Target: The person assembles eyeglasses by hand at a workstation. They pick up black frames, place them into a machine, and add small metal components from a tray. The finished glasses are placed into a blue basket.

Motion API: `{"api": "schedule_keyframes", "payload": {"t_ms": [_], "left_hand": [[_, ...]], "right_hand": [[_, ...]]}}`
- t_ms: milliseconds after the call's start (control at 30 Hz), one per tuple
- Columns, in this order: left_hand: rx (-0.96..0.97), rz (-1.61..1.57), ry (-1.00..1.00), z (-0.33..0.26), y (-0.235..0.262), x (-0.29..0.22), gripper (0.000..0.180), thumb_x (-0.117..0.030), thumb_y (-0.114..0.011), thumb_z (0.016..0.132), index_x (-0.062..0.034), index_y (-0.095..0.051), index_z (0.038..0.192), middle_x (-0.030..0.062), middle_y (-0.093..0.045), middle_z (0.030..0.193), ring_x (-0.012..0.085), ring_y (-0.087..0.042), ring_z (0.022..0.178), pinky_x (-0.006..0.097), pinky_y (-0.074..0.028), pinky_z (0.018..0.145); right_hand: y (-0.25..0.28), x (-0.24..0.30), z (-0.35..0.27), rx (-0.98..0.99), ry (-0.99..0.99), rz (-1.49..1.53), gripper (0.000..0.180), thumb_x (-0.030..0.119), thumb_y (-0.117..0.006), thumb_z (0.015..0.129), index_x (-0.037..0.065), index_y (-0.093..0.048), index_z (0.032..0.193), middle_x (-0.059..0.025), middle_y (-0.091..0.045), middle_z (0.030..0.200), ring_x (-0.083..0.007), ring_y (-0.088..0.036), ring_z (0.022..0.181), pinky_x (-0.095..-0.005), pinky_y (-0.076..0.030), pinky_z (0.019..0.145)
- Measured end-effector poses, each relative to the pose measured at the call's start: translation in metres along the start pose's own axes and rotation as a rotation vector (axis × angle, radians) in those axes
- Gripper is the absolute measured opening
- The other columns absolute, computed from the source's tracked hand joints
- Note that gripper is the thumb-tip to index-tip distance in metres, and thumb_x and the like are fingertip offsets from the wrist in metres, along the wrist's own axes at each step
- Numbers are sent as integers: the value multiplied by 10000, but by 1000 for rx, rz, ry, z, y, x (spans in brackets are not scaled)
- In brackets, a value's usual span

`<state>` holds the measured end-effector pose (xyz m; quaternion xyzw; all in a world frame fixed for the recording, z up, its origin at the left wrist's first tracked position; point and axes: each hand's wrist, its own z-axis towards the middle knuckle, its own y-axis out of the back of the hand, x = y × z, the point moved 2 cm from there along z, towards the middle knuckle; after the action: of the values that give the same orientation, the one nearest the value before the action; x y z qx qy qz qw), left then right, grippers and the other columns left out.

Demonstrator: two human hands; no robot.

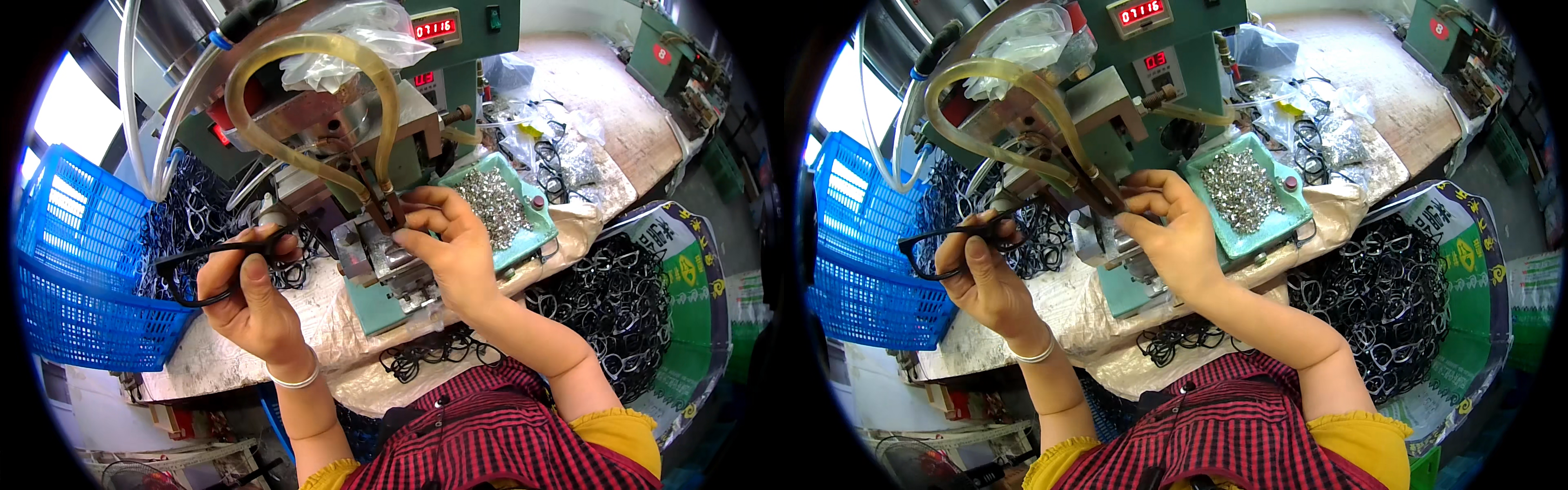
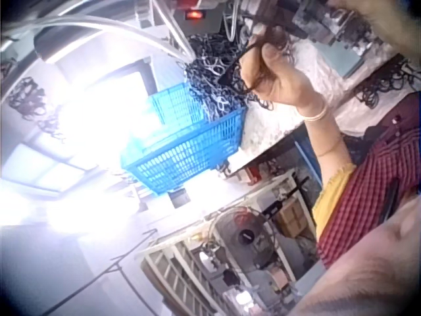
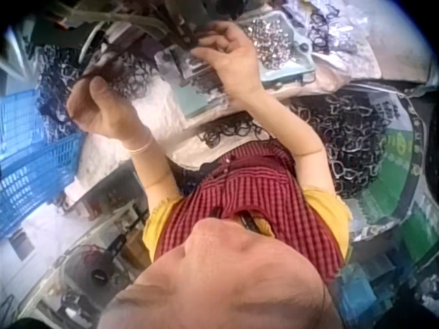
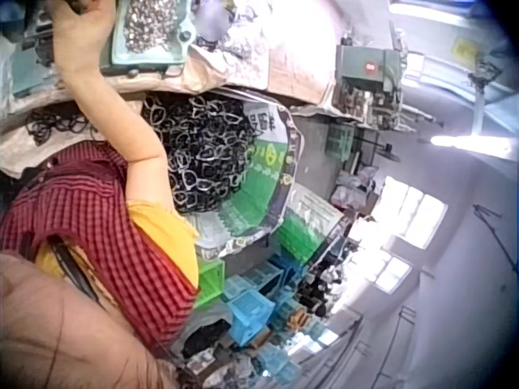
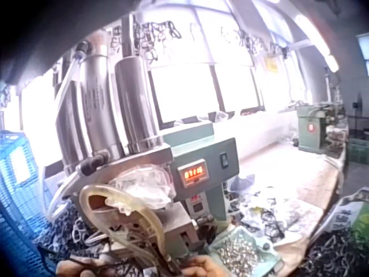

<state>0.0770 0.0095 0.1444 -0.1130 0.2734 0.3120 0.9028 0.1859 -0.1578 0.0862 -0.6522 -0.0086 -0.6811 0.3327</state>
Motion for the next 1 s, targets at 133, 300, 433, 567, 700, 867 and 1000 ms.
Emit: {"api": "schedule_keyframes", "payload": {"t_ms": [133,300,433,567,700,867,1000], "left_hand": [[159,149,-98,-20,-9,-6,128,-22,-536,969,19,-644,1023,182,-704,958,254,-663,853,389,-566,786],[606,415,-255,-56,-42,-2,282,-140,-801,724,-137,-761,1003,10,-729,1077,242,-636,855,425,-522,887],[631,384,-234,-51,-43,-2,232,-127,-824,741,-116,-772,967,43,-745,1030,249,-659,878,425,-523,842],[670,373,-191,-50,-40,-2,227,-123,-817,749,-109,-768,971,44,-742,1042,250,-655,860,418,-517,845],[681,369,-200,-47,-37,-1,209,-130,-802,770,-118,-758,973,27,-739,1059,235,-649,829,408,-506,852],[591,418,-197,-72,-33,-1,319,-134,-787,795,-101,-717,1104,62,-707,1189,254,-662,983,445,-486,980],[372,387,-65,-129,-13,-16,465,-135,-829,761,-49,-662,1186,158,-641,1326,364,-600,1243,470,-436,1078]], "right_hand": [[3,22,-18,76,103,-229,518,-6,-643,847,-23,-494,1343,-141,-666,1191,-206,-643,1131,-327,-465,1001],[56,11,19,99,452,-997,346,125,-691,808,20,-675,1137,-186,-668,1168,-370,-618,1134,-447,-474,1022],[126,-22,31,-122,272,-1592,349,198,-770,774,92,-696,1098,-240,-581,1325,-402,-482,1320,-485,-418,1087],[150,-37,29,-199,430,-1427,193,200,-806,734,98,-743,885,-171,-672,1181,-352,-559,1244,-442,-449,1034],[130,-34,29,-38,530,-1459,158,147,-750,774,60,-678,886,-165,-642,1218,-361,-561,1228,-460,-473,986],[112,-36,53,193,660,-1640,181,86,-677,805,44,-614,969,-129,-638,1202,-329,-570,1213,-487,-497,901],[134,-31,50,-61,648,-1410,90,69,-677,859,30,-702,936,-145,-711,946,-342,-675,949,-413,-529,846]]}}
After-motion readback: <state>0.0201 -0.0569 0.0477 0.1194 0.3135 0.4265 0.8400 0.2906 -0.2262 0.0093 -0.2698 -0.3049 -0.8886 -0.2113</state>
